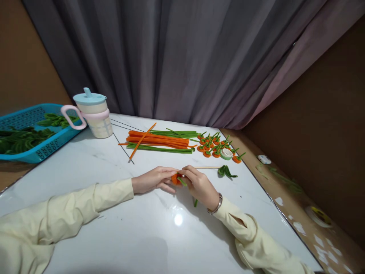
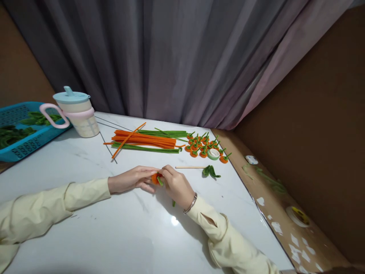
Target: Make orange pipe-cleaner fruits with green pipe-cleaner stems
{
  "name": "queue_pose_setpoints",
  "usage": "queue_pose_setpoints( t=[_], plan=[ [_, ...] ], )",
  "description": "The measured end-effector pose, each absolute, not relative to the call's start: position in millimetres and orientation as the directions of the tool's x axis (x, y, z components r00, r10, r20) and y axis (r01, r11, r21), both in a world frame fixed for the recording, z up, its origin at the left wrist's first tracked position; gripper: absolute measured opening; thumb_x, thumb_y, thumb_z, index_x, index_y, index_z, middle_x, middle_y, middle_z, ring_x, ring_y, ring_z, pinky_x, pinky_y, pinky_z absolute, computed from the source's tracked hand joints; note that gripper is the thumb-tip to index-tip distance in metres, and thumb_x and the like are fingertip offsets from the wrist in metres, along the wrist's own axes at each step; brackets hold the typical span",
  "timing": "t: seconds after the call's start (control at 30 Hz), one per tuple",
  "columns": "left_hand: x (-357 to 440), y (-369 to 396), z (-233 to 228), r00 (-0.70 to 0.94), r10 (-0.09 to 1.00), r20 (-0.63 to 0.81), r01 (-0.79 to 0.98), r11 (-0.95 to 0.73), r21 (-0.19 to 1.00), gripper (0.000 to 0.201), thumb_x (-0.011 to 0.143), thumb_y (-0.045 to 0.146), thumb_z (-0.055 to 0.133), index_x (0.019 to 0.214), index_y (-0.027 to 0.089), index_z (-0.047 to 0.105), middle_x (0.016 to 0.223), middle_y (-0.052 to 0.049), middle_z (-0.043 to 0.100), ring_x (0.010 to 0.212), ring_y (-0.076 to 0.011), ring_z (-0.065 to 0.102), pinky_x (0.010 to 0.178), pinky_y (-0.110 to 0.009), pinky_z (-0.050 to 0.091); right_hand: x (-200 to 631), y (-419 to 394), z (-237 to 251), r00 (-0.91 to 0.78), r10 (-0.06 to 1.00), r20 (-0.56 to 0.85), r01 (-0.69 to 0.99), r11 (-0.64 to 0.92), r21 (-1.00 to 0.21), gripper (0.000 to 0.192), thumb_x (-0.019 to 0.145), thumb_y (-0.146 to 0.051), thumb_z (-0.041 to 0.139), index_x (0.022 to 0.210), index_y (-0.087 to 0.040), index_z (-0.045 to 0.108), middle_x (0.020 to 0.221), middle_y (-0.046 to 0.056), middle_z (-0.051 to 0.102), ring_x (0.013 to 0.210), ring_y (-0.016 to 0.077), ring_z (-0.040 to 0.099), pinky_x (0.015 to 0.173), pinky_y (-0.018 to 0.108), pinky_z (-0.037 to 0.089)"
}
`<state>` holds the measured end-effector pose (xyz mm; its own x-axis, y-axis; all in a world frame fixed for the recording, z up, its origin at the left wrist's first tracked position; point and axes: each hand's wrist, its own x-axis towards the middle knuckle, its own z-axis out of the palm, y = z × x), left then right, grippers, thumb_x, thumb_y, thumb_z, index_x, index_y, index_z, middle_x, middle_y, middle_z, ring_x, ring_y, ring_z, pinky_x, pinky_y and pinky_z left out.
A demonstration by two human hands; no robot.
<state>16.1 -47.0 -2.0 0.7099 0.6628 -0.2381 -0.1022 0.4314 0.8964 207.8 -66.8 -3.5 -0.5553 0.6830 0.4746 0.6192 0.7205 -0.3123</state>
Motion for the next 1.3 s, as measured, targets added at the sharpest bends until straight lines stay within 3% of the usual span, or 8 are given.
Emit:
queue_pose_setpoints(
  t=[0.2, 0.5, 0.57, 0.73, 1.0, 1.17, 1.3],
  plan=[
    [19.9, -51.0, -5.9, 0.659, 0.712, -0.242, -0.155, 0.444, 0.883, 0.036, 0.081, 0.036, 0.063, 0.108, 0.012, 0.065, 0.096, -0.009, 0.068, 0.093, -0.0185, 0.063, 0.098, -0.040, 0.044, 206.2, -69.7, -7.6, -0.583, 0.626, 0.518, 0.726, 0.688, -0.014, 0.029, 0.083, 0.000, 0.036, 0.094, -0.016, 0.058, 0.086, 0.006, 0.063, 0.069, 0.0132, 0.061, 0.056, 0.021, 0.045],
    [25.1, -55.3, -4.1, 0.586, 0.774, -0.240, -0.195, 0.422, 0.885, 0.028, 0.081, 0.033, 0.064, 0.097, 0.011, 0.069, 0.099, -0.010, 0.068, 0.096, -0.0192, 0.063, 0.099, -0.037, 0.043, 196.0, -79.1, -0.8, -0.687, 0.551, 0.474, 0.689, 0.702, 0.181, 0.024, 0.091, -0.008, 0.035, 0.089, -0.011, 0.058, 0.073, 0.008, 0.062, 0.063, 0.0191, 0.053, 0.055, 0.030, 0.039],
    [25.5, -54.4, -3.8, 0.573, 0.781, -0.249, -0.215, 0.436, 0.874, 0.023, 0.081, 0.029, 0.064, 0.094, 0.011, 0.069, 0.098, -0.010, 0.069, 0.094, -0.0188, 0.064, 0.098, -0.036, 0.043, 196.6, -79.4, 2.6, -0.704, 0.546, 0.454, 0.675, 0.713, 0.189, 0.024, 0.090, -0.007, 0.034, 0.091, -0.011, 0.058, 0.075, 0.008, 0.062, 0.065, 0.0193, 0.054, 0.055, 0.030, 0.040],
    [25.3, -52.6, -3.1, 0.548, 0.783, -0.294, -0.263, 0.495, 0.828, 0.014, 0.082, 0.019, 0.061, 0.093, 0.012, 0.067, 0.099, -0.010, 0.069, 0.093, -0.0175, 0.065, 0.097, -0.035, 0.044, 205.6, -74.1, 11.0, -0.652, 0.622, 0.434, 0.711, 0.700, 0.064, 0.031, 0.083, 0.003, 0.032, 0.096, -0.014, 0.056, 0.087, 0.008, 0.064, 0.076, 0.0188, 0.055, 0.064, 0.028, 0.044],
    [21.8, -51.3, -3.4, 0.603, 0.745, -0.285, -0.287, 0.536, 0.794, 0.020, 0.080, 0.013, 0.058, 0.099, 0.011, 0.064, 0.100, -0.011, 0.067, 0.097, -0.0174, 0.063, 0.098, -0.034, 0.044, 208.6, -69.5, 12.6, -0.702, 0.519, 0.488, 0.636, 0.765, 0.101, 0.026, 0.084, 0.001, 0.036, 0.095, -0.012, 0.056, 0.100, 0.013, 0.061, 0.095, 0.0236, 0.048, 0.074, 0.034, 0.042],
    [21.6, -52.6, -3.8, 0.600, 0.744, -0.296, -0.260, 0.531, 0.807, 0.026, 0.073, 0.013, 0.064, 0.100, 0.013, 0.062, 0.091, -0.007, 0.068, 0.094, -0.0169, 0.064, 0.099, -0.035, 0.041, 209.5, -70.5, 14.8, -0.732, 0.527, 0.431, 0.616, 0.782, 0.091, 0.021, 0.086, -0.005, 0.040, 0.094, -0.012, 0.057, 0.097, 0.013, 0.060, 0.091, 0.0228, 0.047, 0.070, 0.033, 0.041],
    [26.1, -55.8, -4.4, 0.573, 0.774, -0.270, -0.224, 0.464, 0.857, 0.030, 0.070, 0.014, 0.069, 0.098, 0.014, 0.060, 0.074, -0.001, 0.065, 0.079, -0.0126, 0.064, 0.091, -0.031, 0.045, 207.8, -70.4, 12.6, -0.756, 0.501, 0.421, 0.605, 0.780, 0.158, 0.024, 0.090, -0.006, 0.035, 0.088, -0.013, 0.058, 0.090, 0.011, 0.060, 0.087, 0.0217, 0.047, 0.068, 0.032, 0.041]
  ],
)
